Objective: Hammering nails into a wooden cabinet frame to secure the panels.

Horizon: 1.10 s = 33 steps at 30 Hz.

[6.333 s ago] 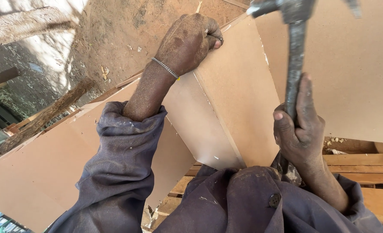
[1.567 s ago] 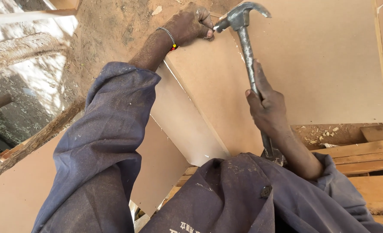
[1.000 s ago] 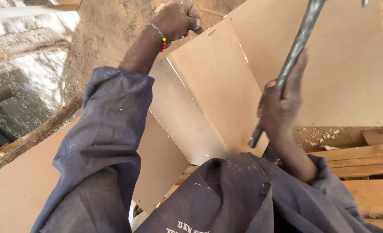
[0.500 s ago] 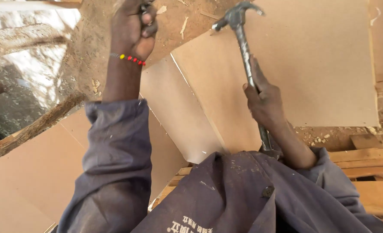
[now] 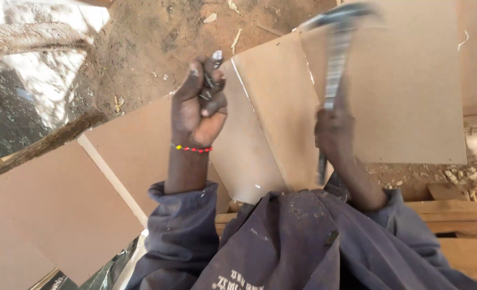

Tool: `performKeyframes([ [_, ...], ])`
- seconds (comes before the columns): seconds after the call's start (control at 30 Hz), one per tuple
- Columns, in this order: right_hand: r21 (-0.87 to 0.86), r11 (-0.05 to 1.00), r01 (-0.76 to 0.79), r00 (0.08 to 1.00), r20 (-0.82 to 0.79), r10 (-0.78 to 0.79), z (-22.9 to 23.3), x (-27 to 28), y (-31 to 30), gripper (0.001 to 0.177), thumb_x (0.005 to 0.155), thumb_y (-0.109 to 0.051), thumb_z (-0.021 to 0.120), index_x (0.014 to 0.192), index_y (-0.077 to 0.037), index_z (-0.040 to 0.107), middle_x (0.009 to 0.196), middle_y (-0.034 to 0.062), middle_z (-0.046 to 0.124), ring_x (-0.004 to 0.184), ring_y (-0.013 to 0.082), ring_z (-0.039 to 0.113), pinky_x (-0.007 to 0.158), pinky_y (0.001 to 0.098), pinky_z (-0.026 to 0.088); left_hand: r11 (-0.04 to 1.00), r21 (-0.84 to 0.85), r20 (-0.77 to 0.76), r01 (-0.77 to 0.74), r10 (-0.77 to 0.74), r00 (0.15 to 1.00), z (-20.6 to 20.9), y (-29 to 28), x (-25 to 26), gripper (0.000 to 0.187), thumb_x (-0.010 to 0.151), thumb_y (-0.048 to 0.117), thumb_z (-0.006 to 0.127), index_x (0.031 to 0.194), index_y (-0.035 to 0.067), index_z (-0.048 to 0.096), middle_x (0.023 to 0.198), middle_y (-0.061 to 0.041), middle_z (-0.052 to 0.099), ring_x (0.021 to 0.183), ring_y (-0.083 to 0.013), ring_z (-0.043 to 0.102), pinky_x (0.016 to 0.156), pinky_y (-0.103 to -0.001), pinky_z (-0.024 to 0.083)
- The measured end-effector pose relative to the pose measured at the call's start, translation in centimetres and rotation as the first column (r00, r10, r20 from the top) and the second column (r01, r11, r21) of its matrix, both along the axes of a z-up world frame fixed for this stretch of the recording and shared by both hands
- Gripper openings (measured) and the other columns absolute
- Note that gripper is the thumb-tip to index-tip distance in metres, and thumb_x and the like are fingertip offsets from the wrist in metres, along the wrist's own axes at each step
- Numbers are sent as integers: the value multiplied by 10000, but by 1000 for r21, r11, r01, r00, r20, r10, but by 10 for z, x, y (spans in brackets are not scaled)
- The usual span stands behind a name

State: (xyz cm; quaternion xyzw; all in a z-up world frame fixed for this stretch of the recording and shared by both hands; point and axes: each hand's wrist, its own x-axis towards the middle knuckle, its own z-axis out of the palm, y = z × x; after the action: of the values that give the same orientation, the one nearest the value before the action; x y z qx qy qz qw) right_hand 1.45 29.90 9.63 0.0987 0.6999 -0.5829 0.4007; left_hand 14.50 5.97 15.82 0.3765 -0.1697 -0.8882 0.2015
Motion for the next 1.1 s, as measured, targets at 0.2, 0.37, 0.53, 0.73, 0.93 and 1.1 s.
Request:
performKeyframes([
  [0.2, -7, 942, -335, 927, -178, 329, -45, -11, 24, 621, 993, -150, 526, 1595, -266, 428, 619, 173, 614, 420, 268, 614, 316, 308, 513, 999, -16, -150, 39, -41, 988, -1, 31, 8, 194, 1101, 253, 572, 1213, 149, 692, 1346, -69, 699, 1177, -212, 725, 472, -55, 299],
  [0.37, 74, 912, -402, 910, -76, 408, -35, 9, 14, 628, 1004, -160, 537, 1591, -345, 410, 758, 201, 625, 501, 289, 641, 346, 370, 527, 999, -18, -135, 48, -50, 990, -14, 54, 27, 213, 1073, 347, 584, 1199, 198, 670, 1127, 13, 689, 1076, -180, 685, 516, -112, 380],
  [0.53, 32, 961, -276, 949, -150, 278, -29, -6, 25, 636, 1006, -163, 525, 1605, -327, 390, 678, 128, 592, 451, 215, 615, 345, 299, 515, 1000, 22, -92, -18, 20, 996, 7, 78, 32, 213, 1075, 336, 583, 1216, 189, 646, 973, 40, 633, 938, -135, 660, 474, -107, 366],
  [0.73, 65, 900, -432, 892, -118, 437, -14, -5, 31, 626, 972, -145, 553, 1561, -339, 470, 686, 170, 621, 447, 261, 623, 327, 355, 508, 997, 70, -63, -19, 23, 998, 5, 110, 32, 191, 1083, 312, 578, 1197, 170, 633, 876, 64, 585, 791, -67, 629, 417, -89, 329],
  [0.93, 54, 924, -378, 909, -166, 382, -27, 5, 19, 649, 1001, -145, 516, 1615, -300, 374, 719, 183, 606, 469, 255, 608, 344, 353, 505, 998, -53, 101, 15, -9, 995, -25, 134, 27, 180, 1076, 282, 591, 1194, 149, 623, 944, 12, 654, 812, -104, 693, 418, -98, 330],
  [1.1, -13, 892, -453, 868, -235, 437, 36, -10, 44, 578, 1011, -156, 548, 1577, -238, 462, 728, 181, 640, 420, 241, 602, 275, 329, 470, 975, -189, 302, 119, -58, 952, -26, 165, 9, 76, 1053, 249, 627, 1107, 197, 643, 981, 1, 731, 775, -70, 662, 458, -109, 280],
])
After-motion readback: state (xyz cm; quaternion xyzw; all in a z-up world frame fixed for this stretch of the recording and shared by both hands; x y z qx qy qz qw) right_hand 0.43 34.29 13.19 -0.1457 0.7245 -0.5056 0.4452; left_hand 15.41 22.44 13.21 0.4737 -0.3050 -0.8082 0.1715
